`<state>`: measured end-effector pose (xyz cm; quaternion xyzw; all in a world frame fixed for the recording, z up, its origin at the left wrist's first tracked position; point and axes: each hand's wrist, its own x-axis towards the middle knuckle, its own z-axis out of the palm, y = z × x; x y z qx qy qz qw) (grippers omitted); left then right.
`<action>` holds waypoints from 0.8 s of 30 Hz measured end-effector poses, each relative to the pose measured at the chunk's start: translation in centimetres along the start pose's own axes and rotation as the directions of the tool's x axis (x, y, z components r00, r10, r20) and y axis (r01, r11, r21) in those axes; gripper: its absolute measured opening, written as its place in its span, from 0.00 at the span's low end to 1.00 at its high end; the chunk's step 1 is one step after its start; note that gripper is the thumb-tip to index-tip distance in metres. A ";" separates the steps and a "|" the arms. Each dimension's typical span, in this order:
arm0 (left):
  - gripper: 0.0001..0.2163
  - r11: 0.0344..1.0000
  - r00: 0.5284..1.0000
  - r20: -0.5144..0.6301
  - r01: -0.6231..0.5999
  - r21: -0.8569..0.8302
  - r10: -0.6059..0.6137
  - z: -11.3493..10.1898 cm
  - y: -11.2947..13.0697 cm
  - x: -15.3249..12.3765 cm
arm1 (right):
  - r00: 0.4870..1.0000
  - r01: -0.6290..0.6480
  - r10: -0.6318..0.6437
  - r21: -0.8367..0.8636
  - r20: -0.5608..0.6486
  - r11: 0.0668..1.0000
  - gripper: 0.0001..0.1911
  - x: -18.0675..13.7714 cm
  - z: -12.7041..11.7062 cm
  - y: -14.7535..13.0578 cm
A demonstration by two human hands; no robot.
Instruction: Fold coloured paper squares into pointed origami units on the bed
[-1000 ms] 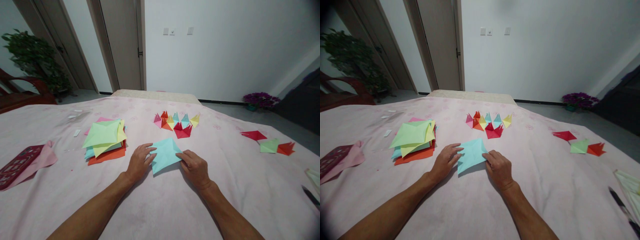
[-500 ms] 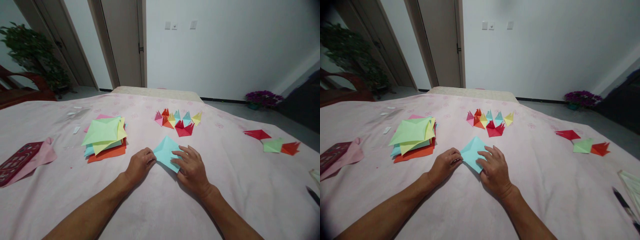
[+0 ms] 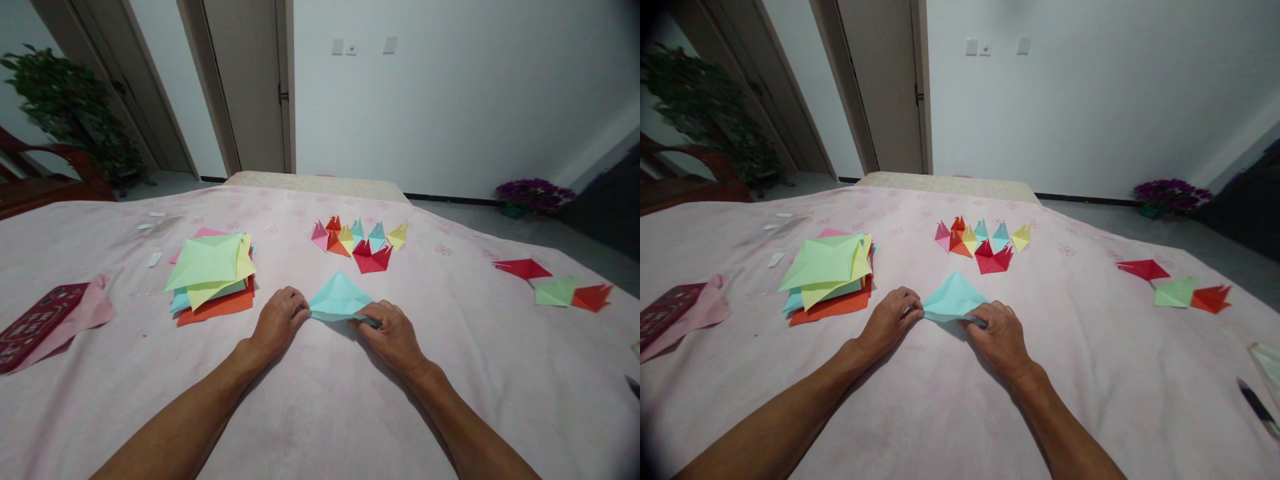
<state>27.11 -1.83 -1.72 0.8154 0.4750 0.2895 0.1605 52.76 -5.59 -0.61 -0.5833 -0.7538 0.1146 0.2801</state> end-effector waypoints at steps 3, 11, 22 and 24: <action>0.01 1.000 1.000 0.003 -0.013 0.022 0.013 -0.2 0.0 0.0 | 0.996 0.067 -0.067 0.004 0.052 0.998 0.08 -0.1 -0.6 0.5; 0.01 0.999 0.999 0.037 -0.033 0.021 0.032 -0.2 -0.3 0.1 | 0.979 0.172 -0.179 0.074 0.101 0.982 0.09 -0.2 -0.4 0.9; 0.04 0.994 0.997 0.072 -0.012 0.113 0.003 -0.3 0.2 0.2 | 0.993 -0.075 0.081 -0.065 0.086 0.995 0.17 -0.2 -0.3 -1.1; 0.04 0.991 0.998 0.069 -0.011 0.132 0.002 -0.3 0.3 0.1 | 0.981 -0.177 0.185 -0.126 0.055 0.976 0.19 -0.2 0.0 -1.4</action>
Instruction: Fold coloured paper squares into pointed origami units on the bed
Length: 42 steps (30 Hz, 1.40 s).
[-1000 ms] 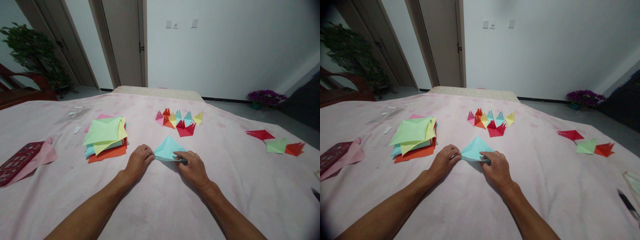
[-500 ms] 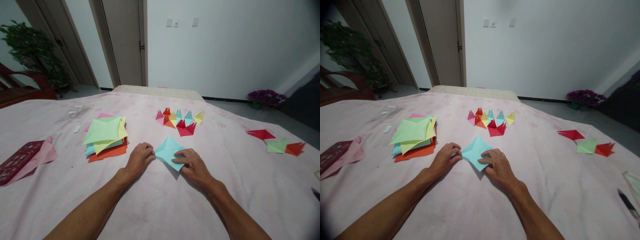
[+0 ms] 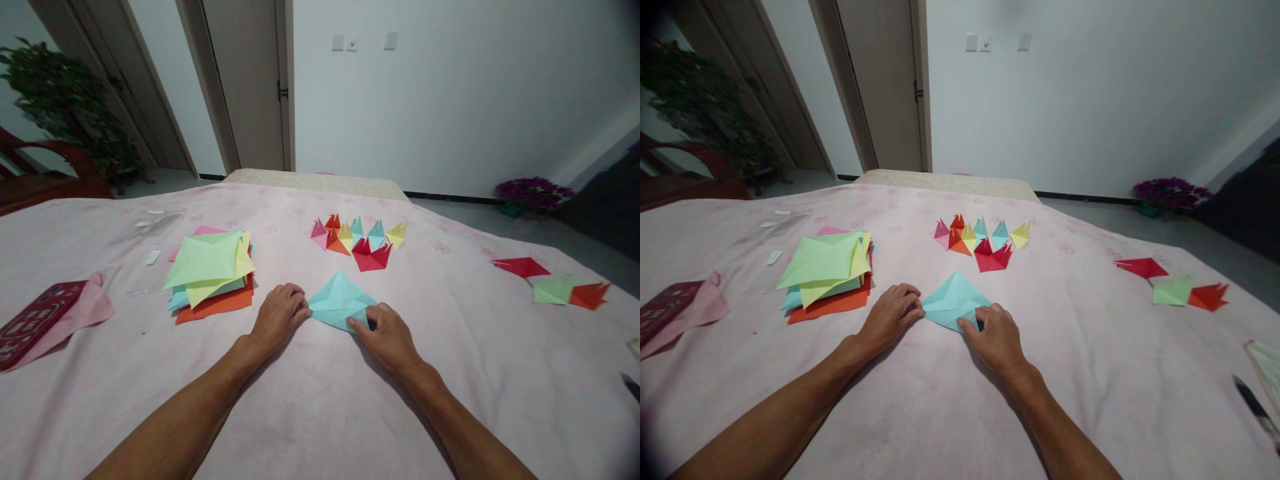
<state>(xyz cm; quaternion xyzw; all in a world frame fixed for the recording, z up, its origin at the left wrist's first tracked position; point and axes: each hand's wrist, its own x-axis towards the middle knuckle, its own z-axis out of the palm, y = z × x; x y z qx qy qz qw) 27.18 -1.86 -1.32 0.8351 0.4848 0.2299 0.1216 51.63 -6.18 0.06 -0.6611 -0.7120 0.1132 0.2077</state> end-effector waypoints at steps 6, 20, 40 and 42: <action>0.03 0.996 0.998 -0.020 0.057 0.065 -0.056 -0.1 0.7 -0.1 | 0.989 -0.146 0.148 -0.089 0.009 0.985 0.23 0.6 0.3 -0.4; 0.07 0.944 0.973 0.034 -0.231 0.235 0.229 0.7 1.9 -1.3 | 0.992 -0.094 0.067 -0.267 -0.108 0.959 0.09 0.4 0.9 -0.9; 0.23 0.900 0.984 0.145 -0.154 0.407 0.103 3.0 4.9 -3.7 | 0.991 -0.135 0.133 0.282 0.026 0.950 0.45 8.0 2.1 0.5; 0.23 0.906 0.981 0.148 -0.171 0.387 0.122 2.7 4.8 -3.5 | 0.993 -0.114 0.110 0.422 0.035 0.899 0.40 8.7 2.7 0.6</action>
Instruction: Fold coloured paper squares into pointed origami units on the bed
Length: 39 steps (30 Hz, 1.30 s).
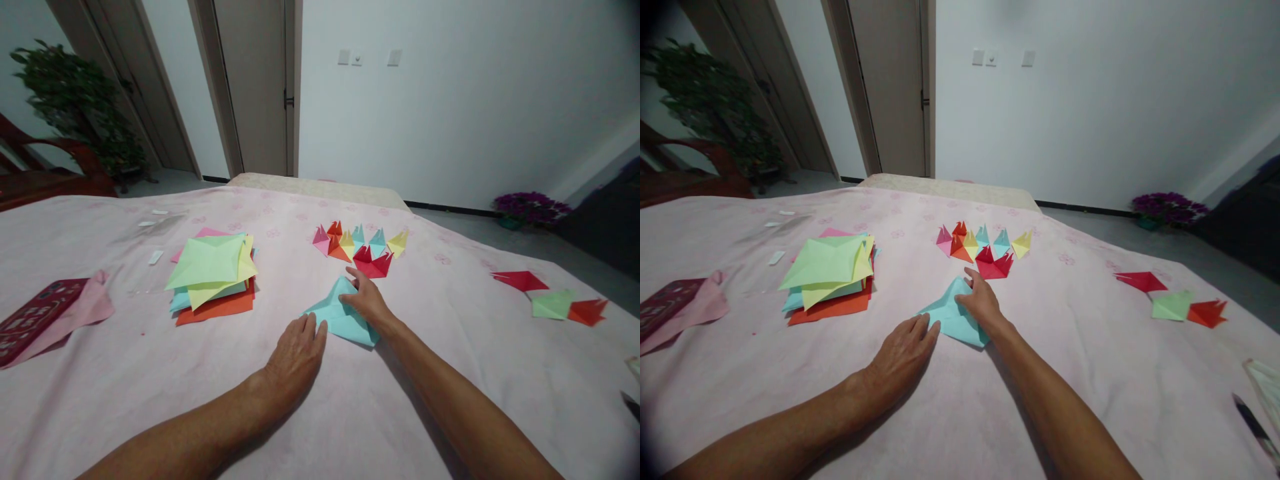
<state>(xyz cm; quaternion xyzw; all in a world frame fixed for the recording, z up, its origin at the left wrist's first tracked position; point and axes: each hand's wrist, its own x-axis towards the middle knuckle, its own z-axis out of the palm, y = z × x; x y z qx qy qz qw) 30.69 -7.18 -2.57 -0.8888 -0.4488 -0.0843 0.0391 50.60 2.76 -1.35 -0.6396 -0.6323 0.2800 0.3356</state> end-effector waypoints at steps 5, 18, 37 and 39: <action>0.20 0.999 0.999 0.043 -0.019 -0.030 0.021 -1.4 -0.3 0.5 | 0.993 0.073 -0.084 0.122 0.082 0.990 0.17 -0.1 0.2 0.8; 0.18 0.998 0.998 -0.053 -0.027 0.059 0.031 0.7 -1.0 0.2 | 0.966 0.241 -0.252 0.151 0.056 0.959 0.09 -0.4 -1.1 2.1; 0.22 0.998 0.997 -0.031 -0.065 0.024 0.065 0.5 -1.4 0.1 | 0.945 0.326 -0.322 -0.105 0.055 0.940 0.22 -0.5 -2.0 1.6; 0.23 0.998 0.998 -0.021 -0.066 0.021 0.067 0.5 -1.4 0.1 | 0.940 0.335 -0.341 -0.189 -0.002 0.923 0.24 -0.8 -2.8 0.6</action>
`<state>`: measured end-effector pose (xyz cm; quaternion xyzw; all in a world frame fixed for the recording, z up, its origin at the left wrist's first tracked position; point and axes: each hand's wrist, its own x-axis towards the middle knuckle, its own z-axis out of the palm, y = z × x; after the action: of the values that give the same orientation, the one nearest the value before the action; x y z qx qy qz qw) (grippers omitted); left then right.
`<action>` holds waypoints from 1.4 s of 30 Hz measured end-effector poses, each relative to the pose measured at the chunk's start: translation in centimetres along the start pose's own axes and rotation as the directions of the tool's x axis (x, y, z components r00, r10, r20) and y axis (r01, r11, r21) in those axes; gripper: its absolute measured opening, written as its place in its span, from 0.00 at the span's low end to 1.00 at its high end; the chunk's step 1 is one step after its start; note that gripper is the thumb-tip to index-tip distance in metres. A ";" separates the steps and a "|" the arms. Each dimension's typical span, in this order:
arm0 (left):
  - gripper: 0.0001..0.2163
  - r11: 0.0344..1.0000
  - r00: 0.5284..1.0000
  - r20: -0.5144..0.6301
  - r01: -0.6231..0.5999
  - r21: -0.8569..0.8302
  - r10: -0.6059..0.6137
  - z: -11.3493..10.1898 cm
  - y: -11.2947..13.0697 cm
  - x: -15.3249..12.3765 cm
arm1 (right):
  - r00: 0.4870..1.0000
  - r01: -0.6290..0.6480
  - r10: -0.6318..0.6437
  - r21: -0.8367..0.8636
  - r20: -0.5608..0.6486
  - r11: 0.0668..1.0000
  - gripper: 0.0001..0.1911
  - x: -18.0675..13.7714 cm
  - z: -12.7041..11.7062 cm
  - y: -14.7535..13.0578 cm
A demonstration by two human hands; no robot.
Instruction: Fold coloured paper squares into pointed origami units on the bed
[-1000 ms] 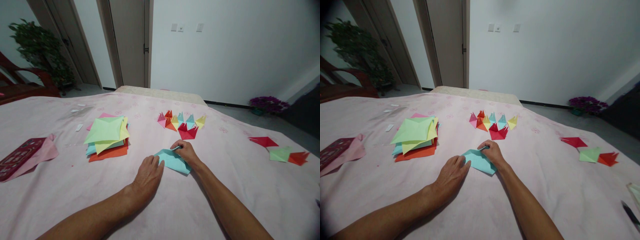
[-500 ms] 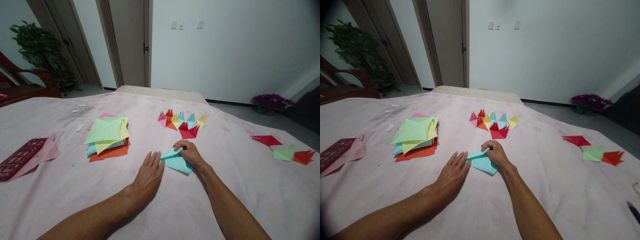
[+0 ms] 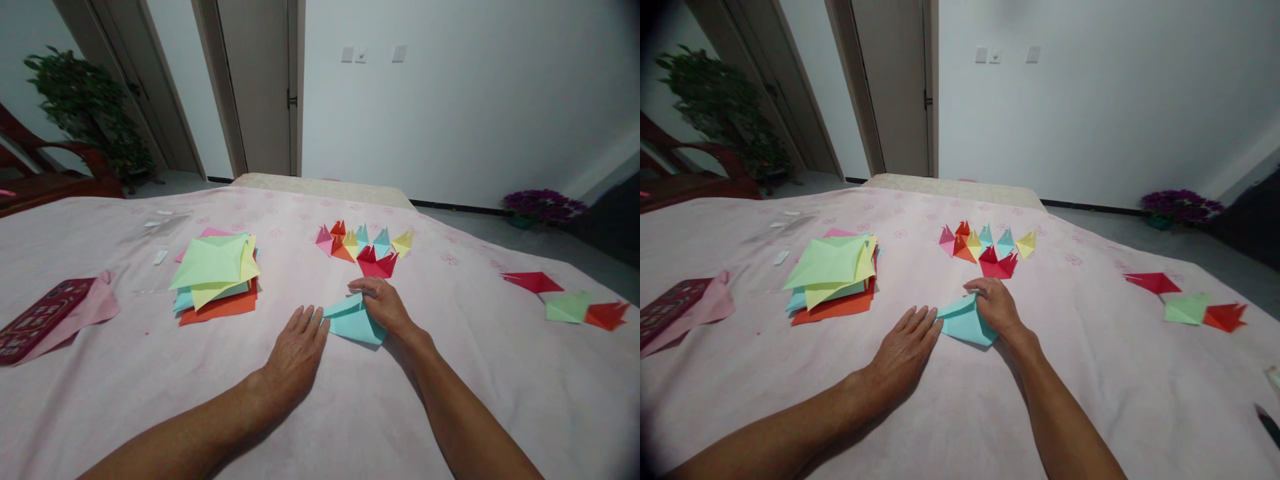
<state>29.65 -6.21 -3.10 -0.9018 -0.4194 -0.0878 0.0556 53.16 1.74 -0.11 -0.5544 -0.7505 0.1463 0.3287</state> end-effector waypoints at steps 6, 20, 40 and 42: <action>0.26 0.999 1.000 -0.007 0.012 -0.043 -0.012 0.2 0.1 0.0 | 0.960 0.276 -0.280 -0.282 0.025 0.919 0.28 -1.9 -1.1 -6.2; 0.26 1.000 0.999 0.031 0.019 0.015 -0.019 0.4 0.4 -0.2 | 0.924 0.349 -0.218 -0.455 0.315 0.819 0.31 -6.7 1.9 -3.2; 0.20 0.980 0.998 0.014 0.050 0.191 -0.054 0.3 0.3 -0.4 | 0.986 0.122 -0.046 -0.514 0.159 0.849 0.32 -8.1 1.8 -1.2; 0.18 0.984 0.998 0.021 0.057 0.168 -0.061 -0.8 0.4 -0.1 | 0.993 0.113 -0.082 -0.476 0.086 0.872 0.31 -8.1 1.5 -1.0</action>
<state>29.84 -6.65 -2.33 -0.8822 -0.4526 -0.0422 0.1229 52.84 -5.88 -3.33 -0.5752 -0.8001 -0.0433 0.1644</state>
